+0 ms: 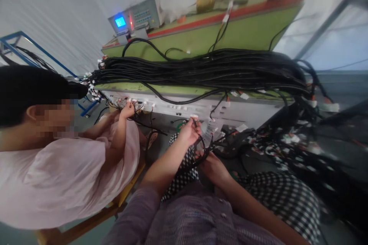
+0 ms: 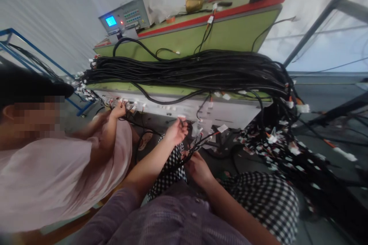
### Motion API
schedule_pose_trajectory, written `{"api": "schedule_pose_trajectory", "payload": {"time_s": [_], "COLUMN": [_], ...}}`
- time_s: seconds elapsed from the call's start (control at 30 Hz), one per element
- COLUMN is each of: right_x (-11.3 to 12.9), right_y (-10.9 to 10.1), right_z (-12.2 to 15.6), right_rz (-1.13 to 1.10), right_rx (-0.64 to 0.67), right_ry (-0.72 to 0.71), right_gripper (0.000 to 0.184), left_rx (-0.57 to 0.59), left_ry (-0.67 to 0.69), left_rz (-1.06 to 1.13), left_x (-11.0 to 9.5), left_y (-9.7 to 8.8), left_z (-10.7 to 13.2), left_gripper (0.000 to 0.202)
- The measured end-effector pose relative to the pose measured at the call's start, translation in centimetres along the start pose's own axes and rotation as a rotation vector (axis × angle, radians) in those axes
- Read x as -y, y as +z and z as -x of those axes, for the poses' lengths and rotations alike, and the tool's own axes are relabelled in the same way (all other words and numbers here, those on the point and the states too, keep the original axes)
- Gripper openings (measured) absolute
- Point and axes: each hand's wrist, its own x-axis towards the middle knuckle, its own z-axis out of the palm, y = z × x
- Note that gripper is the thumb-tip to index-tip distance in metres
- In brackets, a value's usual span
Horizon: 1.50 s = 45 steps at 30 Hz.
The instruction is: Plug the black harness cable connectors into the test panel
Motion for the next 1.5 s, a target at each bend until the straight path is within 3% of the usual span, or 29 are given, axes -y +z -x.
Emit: {"api": "schedule_pose_trajectory", "payload": {"time_s": [0.2, 0.3, 0.43, 0.53, 0.77, 1.07, 1.5], "right_x": [0.8, 0.8, 0.8, 0.8, 1.5, 1.7, 1.4], "right_y": [-0.6, -0.5, -0.3, -0.3, -1.1, -1.7, -2.1], "right_z": [-0.2, 0.1, 0.0, -0.4, -1.1, -1.6, -1.9], "right_rz": [-0.037, -0.028, 0.0, 0.013, -0.007, 0.023, 0.007], "right_rx": [0.022, 0.02, 0.01, -0.011, -0.039, -0.011, -0.058], "right_ry": [0.005, -0.004, -0.025, -0.024, -0.049, -0.037, -0.022], "right_gripper": [0.041, 0.038, 0.034, 0.034, 0.03, 0.02, 0.031], "left_rx": [0.15, 0.191, 0.048, -0.031, -0.04, -0.126, -0.09], "left_ry": [-0.152, -0.099, 0.065, 0.094, 0.108, 0.15, 0.189], "left_rz": [0.074, 0.013, -0.188, -0.257, -0.24, -0.25, -0.251], "left_x": [-0.4, 0.0, 0.9, 1.7, 3.1, 3.2, 3.4], "left_y": [0.0, 0.2, 0.7, 1.3, 2.4, 2.8, 2.1], "left_z": [-0.5, -0.4, -1.1, -2.1, -4.1, -4.0, -4.3], "left_gripper": [0.033, 0.031, 0.034, 0.043, 0.048, 0.034, 0.037]}}
